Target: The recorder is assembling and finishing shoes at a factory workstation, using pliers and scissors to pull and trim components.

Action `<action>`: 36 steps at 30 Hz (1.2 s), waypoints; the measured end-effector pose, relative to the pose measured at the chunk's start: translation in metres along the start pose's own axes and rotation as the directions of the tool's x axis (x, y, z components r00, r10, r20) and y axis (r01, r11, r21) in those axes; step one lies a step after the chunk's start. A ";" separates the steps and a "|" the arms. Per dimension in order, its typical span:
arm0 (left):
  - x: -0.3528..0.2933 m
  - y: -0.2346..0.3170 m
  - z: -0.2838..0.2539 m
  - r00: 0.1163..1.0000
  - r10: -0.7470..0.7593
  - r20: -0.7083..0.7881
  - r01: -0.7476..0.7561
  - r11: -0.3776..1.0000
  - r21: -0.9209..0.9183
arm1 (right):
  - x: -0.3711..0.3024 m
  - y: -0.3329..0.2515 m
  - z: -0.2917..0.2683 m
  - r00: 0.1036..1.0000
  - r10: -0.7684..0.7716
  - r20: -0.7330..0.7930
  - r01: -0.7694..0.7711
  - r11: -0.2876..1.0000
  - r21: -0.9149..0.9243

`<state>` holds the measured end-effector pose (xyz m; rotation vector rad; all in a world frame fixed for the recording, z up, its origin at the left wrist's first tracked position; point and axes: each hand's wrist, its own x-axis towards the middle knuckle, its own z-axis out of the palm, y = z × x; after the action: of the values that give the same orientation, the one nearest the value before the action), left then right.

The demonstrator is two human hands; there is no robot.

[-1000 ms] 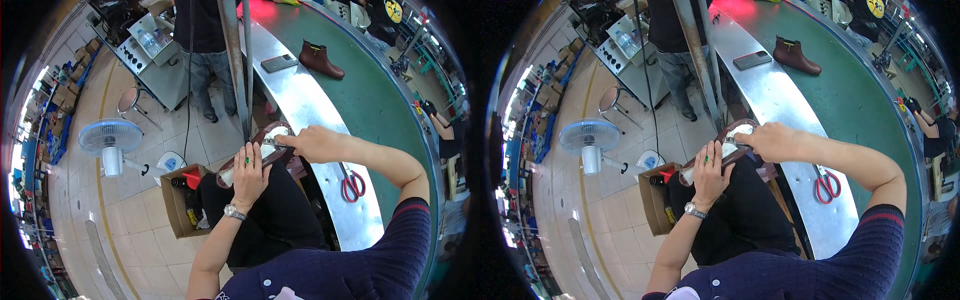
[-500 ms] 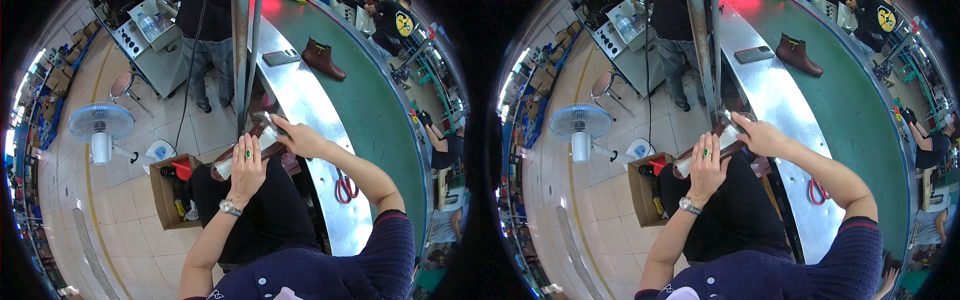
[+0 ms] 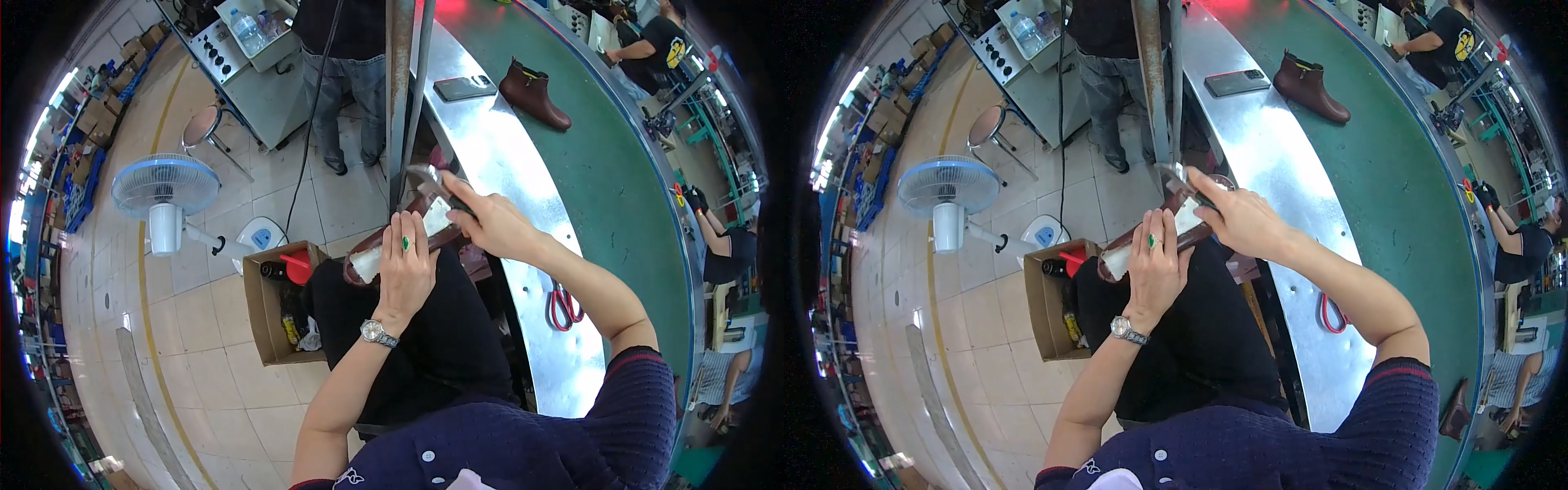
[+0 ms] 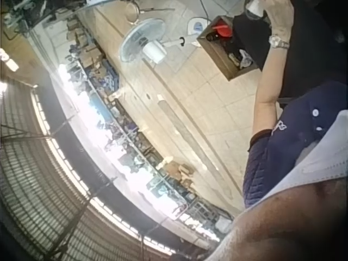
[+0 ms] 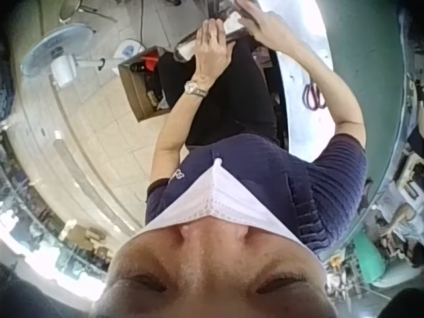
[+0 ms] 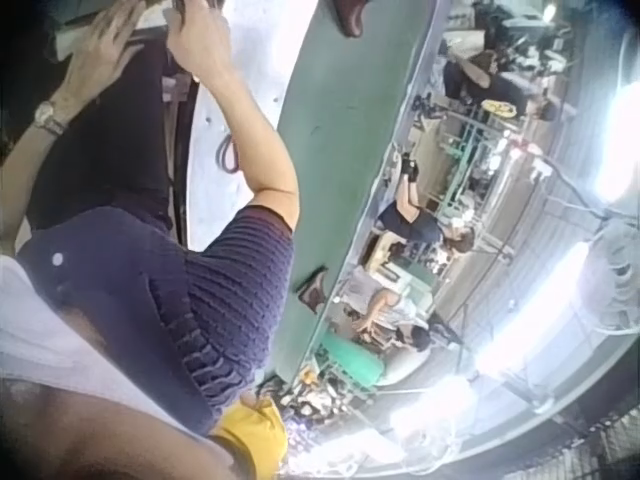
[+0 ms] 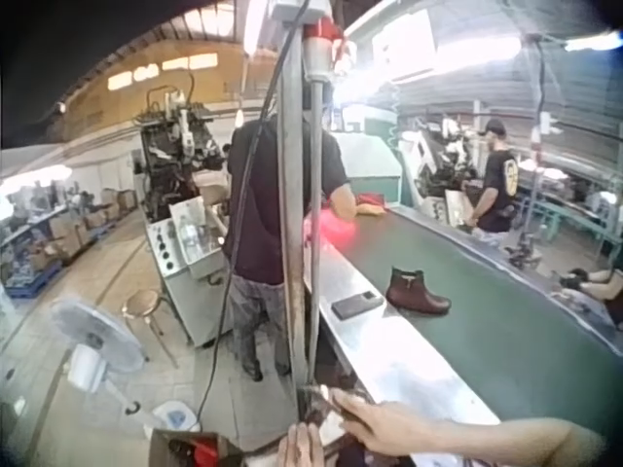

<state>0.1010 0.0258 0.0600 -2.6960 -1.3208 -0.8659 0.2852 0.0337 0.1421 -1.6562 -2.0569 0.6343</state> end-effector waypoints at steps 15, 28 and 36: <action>-0.007 -0.004 0.006 0.990 0.088 -0.108 -0.081 0.995 0.065 | 0.001 -0.023 -0.001 0.991 -0.059 0.120 0.086 0.969 -0.233; 0.004 0.000 -0.006 0.989 -0.104 -0.103 0.081 0.976 -0.204 | -0.004 -0.027 0.015 0.980 0.038 0.197 0.033 0.936 -0.349; -0.003 -0.014 -0.030 0.974 -0.131 0.182 0.125 0.991 0.043 | 0.001 -0.024 0.010 0.973 0.018 0.231 0.073 0.924 -0.376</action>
<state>0.0751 0.0248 0.0804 -2.7494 -1.5450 -0.6081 0.2601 0.0289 0.1485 -1.8284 -2.4964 0.4517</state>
